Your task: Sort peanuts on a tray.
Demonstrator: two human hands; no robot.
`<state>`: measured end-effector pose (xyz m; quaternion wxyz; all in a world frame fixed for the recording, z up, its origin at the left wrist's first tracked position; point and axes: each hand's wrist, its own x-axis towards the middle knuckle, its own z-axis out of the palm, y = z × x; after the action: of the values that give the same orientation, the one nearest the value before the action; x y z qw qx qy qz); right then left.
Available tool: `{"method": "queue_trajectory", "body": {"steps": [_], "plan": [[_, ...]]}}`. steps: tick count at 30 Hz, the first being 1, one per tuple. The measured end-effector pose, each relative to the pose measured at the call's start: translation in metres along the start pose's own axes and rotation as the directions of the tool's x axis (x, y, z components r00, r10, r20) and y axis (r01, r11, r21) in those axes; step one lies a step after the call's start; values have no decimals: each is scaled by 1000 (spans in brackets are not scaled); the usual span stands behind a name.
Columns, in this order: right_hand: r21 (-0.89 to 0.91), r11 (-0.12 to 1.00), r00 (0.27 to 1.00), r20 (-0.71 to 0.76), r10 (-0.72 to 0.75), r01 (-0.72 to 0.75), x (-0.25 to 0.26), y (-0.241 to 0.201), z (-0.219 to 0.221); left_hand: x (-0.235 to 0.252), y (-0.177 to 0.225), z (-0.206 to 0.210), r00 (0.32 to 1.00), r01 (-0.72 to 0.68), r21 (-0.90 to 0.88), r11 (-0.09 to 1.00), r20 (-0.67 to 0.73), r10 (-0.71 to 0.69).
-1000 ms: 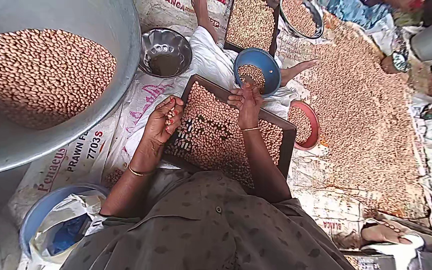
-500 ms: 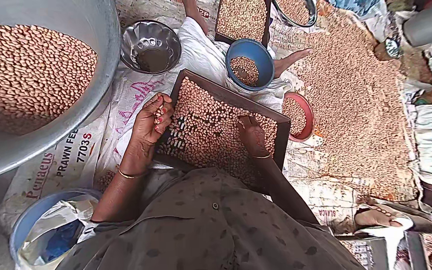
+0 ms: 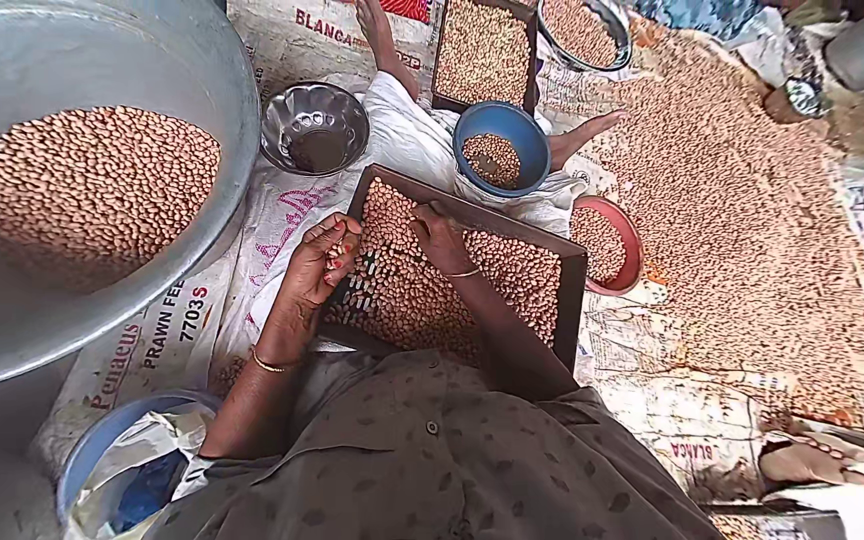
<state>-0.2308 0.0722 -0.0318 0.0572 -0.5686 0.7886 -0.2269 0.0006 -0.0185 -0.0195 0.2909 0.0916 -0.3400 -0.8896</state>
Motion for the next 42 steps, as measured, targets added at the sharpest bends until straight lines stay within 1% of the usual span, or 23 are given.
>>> {"method": "queue_trajectory", "body": {"steps": [2, 4, 7, 11, 14, 16, 19, 21, 24, 26, 28, 29, 30, 31, 32, 33, 34, 35, 37, 38, 39, 40, 42], "plan": [[-64, 998, 999, -44, -27, 24, 1, -2, 11, 0, 1, 1, 1000, 3, 11, 1000, -10, -2], [-100, 995, 998, -57, -24, 18, -4, -3, 15, -10, 1, 11, 999, 5, 35, 999, -51, -3], [-56, 998, 998, -59, -7, 4, -5, 0, 13, -16, -1, 17, 999, -2, 40, 999, -50, 4], [-40, 999, 996, -85, -35, 32, -5, -2, 14, -17, 0, 21, 997, 11, 65, 998, -75, -6], [-25, 999, 996, -77, -38, 36, -7, 0, 12, -18, 0, 23, 996, 37, 120, 992, -80, -28], [2, 999, 993, -116, -36, 36, -9, 1, 7, -19, 1, 23, 996, 57, 163, 985, -76, -45], [102, 994, 986, -167, -11, 28, -14, -8, -13, -19, 1, 25, 993, 91, 248, 965, -93, -70], [243, 969, 988, -153, -3, 41, -19, -21, -28, -13, 1, 25, 989, 126, 279, 952, -112, -98], [487, 867, 991, -124, -46, 101, -27, -53, -41, -6, -2, 22, 985, 161, 380, 911, -121, -124], [575, 788, 974, -174, -145, 220, -28, -74, -40, -6, -4, 25, 975, 208, 435, 876, -159, -153], [556, 767, 942, -277, -190, 319, -28, -86, -34, -4, -3, 23, 965, 256, 355, 899, -153, -214], [525, 784, 928, -331, -171, 332, -25, -85, -30, -3, -2, 20, 966, 251, 286, 925, -129, -222], [490, 814, 921, -366, -133, 312, -22, -81, -24, -3, -1, 16, 971, 234, 215, 948, -102, -216], [446, 856, 928, -360, -97, 263, -18, -74, -17, -3, 0, 12, 976, 213, 150, 965, -72, -204], [390, 896, 944, -320, -84, 212, -16, -66, -10, -3, 1, 10, 981, 191, 93, 977, -60, -186], [313, 932, 963, -249, -107, 185, -15, -57, -1, -3, 2, 10, 985, 164, 40, 986, -62, -161], [219, 958, 977, -148, -153, 183, -16, -50, 8, -2, 2, 8, 989, 140, 0, 990, -54, -140], [134, 971, 980, -15, -197, 198, -20, -46, 15, -1, 2, 7, 991, 124, -30, 992, -40, -125], [32, 959, 936, 213, -280, 280, -35, -45, 22, -1, 3, 5, 994, 104, -53, 993, -27, -105], [17, 947, 908, 279, -314, 322, -43, -46, 22, -2, 3, 3, 994, 99, -52, 994, -29, -101], [15, 931, 887, 298, -353, 366, -53, -45, 20, -3, 3, 3, 994, 100, -44, 994, -34, -101], [16, 914, 874, 285, -394, 406, -63, -42, 18, -4, 3, 3, 994, 104, -35, 994, -34, -106], [-5, 879, 865, 177, -469, 477, -81, -30, 14, -2, 3, 2, 993, 116, -43, 992, -14, -117]]}}
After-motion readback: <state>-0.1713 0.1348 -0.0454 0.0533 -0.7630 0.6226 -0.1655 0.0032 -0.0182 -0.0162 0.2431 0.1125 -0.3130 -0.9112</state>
